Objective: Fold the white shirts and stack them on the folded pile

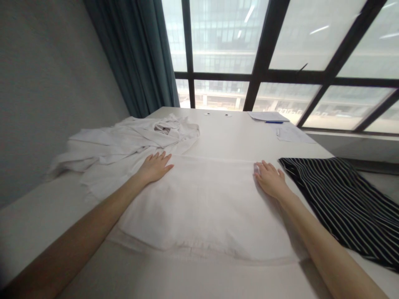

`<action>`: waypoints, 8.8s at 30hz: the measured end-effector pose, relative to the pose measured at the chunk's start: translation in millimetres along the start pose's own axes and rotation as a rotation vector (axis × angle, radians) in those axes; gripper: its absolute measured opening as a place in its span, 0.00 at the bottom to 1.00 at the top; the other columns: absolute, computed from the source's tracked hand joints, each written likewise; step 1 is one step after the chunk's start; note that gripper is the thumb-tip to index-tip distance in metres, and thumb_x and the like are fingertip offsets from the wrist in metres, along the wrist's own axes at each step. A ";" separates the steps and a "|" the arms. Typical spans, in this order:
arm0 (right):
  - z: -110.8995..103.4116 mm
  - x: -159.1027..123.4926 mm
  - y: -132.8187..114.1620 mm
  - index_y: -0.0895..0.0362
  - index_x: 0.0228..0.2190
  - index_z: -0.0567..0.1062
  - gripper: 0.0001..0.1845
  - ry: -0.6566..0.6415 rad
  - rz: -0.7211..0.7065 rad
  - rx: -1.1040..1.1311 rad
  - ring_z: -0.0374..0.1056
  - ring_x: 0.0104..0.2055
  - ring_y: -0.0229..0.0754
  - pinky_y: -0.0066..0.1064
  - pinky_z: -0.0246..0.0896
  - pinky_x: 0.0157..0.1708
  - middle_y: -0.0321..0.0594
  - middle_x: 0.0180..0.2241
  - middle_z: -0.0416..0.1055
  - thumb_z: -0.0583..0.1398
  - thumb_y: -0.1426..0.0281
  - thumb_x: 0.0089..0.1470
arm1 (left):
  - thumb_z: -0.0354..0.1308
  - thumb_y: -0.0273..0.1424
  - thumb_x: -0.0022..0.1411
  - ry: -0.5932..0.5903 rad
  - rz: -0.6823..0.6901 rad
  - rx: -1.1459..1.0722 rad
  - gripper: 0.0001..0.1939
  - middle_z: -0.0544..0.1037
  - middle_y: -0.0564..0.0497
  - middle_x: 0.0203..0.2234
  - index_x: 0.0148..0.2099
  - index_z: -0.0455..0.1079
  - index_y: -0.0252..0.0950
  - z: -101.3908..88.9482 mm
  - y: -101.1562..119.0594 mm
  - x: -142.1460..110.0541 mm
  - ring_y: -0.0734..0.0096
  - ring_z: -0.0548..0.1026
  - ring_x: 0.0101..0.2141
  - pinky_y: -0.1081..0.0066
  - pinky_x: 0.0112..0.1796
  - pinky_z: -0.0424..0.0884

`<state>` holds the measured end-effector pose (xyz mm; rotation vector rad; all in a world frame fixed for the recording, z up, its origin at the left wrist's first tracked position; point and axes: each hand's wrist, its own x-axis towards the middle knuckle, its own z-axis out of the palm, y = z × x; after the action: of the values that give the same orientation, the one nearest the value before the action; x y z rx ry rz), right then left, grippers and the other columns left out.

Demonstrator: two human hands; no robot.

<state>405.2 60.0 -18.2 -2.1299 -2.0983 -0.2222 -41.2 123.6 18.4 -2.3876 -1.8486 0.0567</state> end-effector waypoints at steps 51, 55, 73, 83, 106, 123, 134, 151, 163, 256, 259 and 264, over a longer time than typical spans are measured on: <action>10.8 7.3 3.3 0.54 0.61 0.62 0.32 -0.006 0.032 -0.009 0.54 0.64 0.54 0.57 0.49 0.59 0.46 0.64 0.56 0.41 0.53 0.63 | 0.37 0.49 0.70 0.026 -0.017 -0.007 0.33 0.55 0.36 0.65 0.69 0.50 0.36 17.2 -16.5 1.8 0.54 0.55 0.64 0.51 0.60 0.50; 4.8 0.7 -6.5 0.57 0.55 0.69 0.28 0.181 0.039 -0.086 0.58 0.62 0.56 0.59 0.49 0.58 0.51 0.61 0.62 0.43 0.58 0.63 | 0.39 0.45 0.71 0.107 -0.018 0.033 0.30 0.59 0.36 0.64 0.67 0.55 0.34 17.1 -12.1 -0.9 0.54 0.57 0.63 0.50 0.60 0.51; -17.2 -16.6 -77.1 0.50 0.63 0.59 0.32 -0.119 -0.459 0.231 0.45 0.68 0.52 0.52 0.45 0.63 0.45 0.67 0.50 0.45 0.51 0.63 | 0.36 0.55 0.67 0.020 0.471 -0.154 0.40 0.48 0.39 0.68 0.69 0.48 0.32 3.6 80.0 -44.9 0.58 0.47 0.67 0.54 0.62 0.46; -11.1 -16.0 -75.7 0.49 0.62 0.61 0.28 -0.060 -0.439 0.221 0.50 0.66 0.51 0.53 0.49 0.61 0.44 0.65 0.56 0.44 0.55 0.65 | 0.38 0.51 0.69 0.115 0.464 -0.169 0.34 0.53 0.40 0.67 0.68 0.52 0.33 10.8 81.8 -47.0 0.58 0.51 0.66 0.55 0.61 0.48; -11.2 -16.1 -76.0 0.49 0.61 0.62 0.28 -0.061 -0.448 0.233 0.51 0.66 0.51 0.52 0.50 0.60 0.44 0.64 0.57 0.44 0.56 0.65 | 0.40 0.47 0.70 0.099 0.461 -0.194 0.31 0.55 0.40 0.66 0.67 0.54 0.34 5.6 82.6 -48.1 0.57 0.52 0.66 0.54 0.61 0.50; -11.0 -16.9 -76.2 0.49 0.61 0.62 0.28 -0.057 -0.439 0.234 0.51 0.66 0.51 0.51 0.49 0.60 0.44 0.64 0.57 0.44 0.56 0.65 | 0.41 0.47 0.70 0.100 0.457 -0.190 0.31 0.55 0.40 0.66 0.67 0.54 0.34 6.8 82.9 -47.5 0.57 0.52 0.66 0.54 0.61 0.51; -13.0 -17.1 -77.3 0.52 0.61 0.62 0.28 -0.068 -0.434 0.225 0.51 0.66 0.51 0.51 0.49 0.61 0.45 0.64 0.57 0.44 0.56 0.65 | 0.41 0.47 0.70 0.093 0.457 -0.184 0.31 0.55 0.40 0.66 0.67 0.54 0.33 6.0 82.9 -47.8 0.58 0.52 0.66 0.54 0.61 0.50; -11.3 -16.9 -76.2 0.52 0.61 0.62 0.28 -0.063 -0.444 0.222 0.50 0.66 0.50 0.49 0.49 0.61 0.44 0.64 0.56 0.45 0.56 0.66 | 0.41 0.48 0.70 0.009 0.426 -0.199 0.32 0.50 0.44 0.68 0.69 0.50 0.38 2.1 78.6 -45.0 0.58 0.49 0.66 0.50 0.62 0.47; -9.7 -17.6 -75.0 0.52 0.61 0.63 0.28 -0.055 -0.441 0.237 0.51 0.66 0.50 0.50 0.50 0.61 0.43 0.64 0.57 0.44 0.56 0.66 | 0.40 0.49 0.69 -0.064 -0.090 -0.089 0.34 0.51 0.39 0.67 0.70 0.49 0.36 14.2 -17.0 2.6 0.52 0.49 0.66 0.47 0.61 0.47; -12.6 -18.6 -74.5 0.51 0.61 0.63 0.27 -0.056 -0.448 0.248 0.52 0.66 0.49 0.49 0.51 0.61 0.43 0.64 0.58 0.44 0.56 0.66 | 0.39 0.49 0.68 -0.024 -0.006 -0.134 0.36 0.52 0.37 0.67 0.69 0.49 0.32 20.9 -24.3 7.8 0.54 0.51 0.66 0.51 0.61 0.48; -12.3 -16.1 -68.9 0.49 0.61 0.63 0.28 -0.087 -0.439 0.242 0.51 0.66 0.50 0.50 0.50 0.61 0.42 0.64 0.57 0.44 0.55 0.65 | 0.39 0.48 0.68 -0.033 -0.019 -0.150 0.36 0.52 0.38 0.67 0.69 0.49 0.30 19.4 -25.3 8.0 0.54 0.50 0.66 0.52 0.61 0.48; -2.4 -4.1 -32.1 0.48 0.61 0.62 0.29 -0.084 -0.263 0.203 0.50 0.66 0.53 0.54 0.49 0.61 0.41 0.65 0.56 0.46 0.53 0.63 | 0.43 0.44 0.68 0.046 -0.042 -0.233 0.32 0.56 0.38 0.65 0.67 0.55 0.28 25.6 -30.7 10.8 0.51 0.52 0.65 0.53 0.61 0.49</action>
<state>373.1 56.0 -16.7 -1.7786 -2.3335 0.0532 -70.7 143.5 -2.9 -2.4712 -1.9809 -0.2281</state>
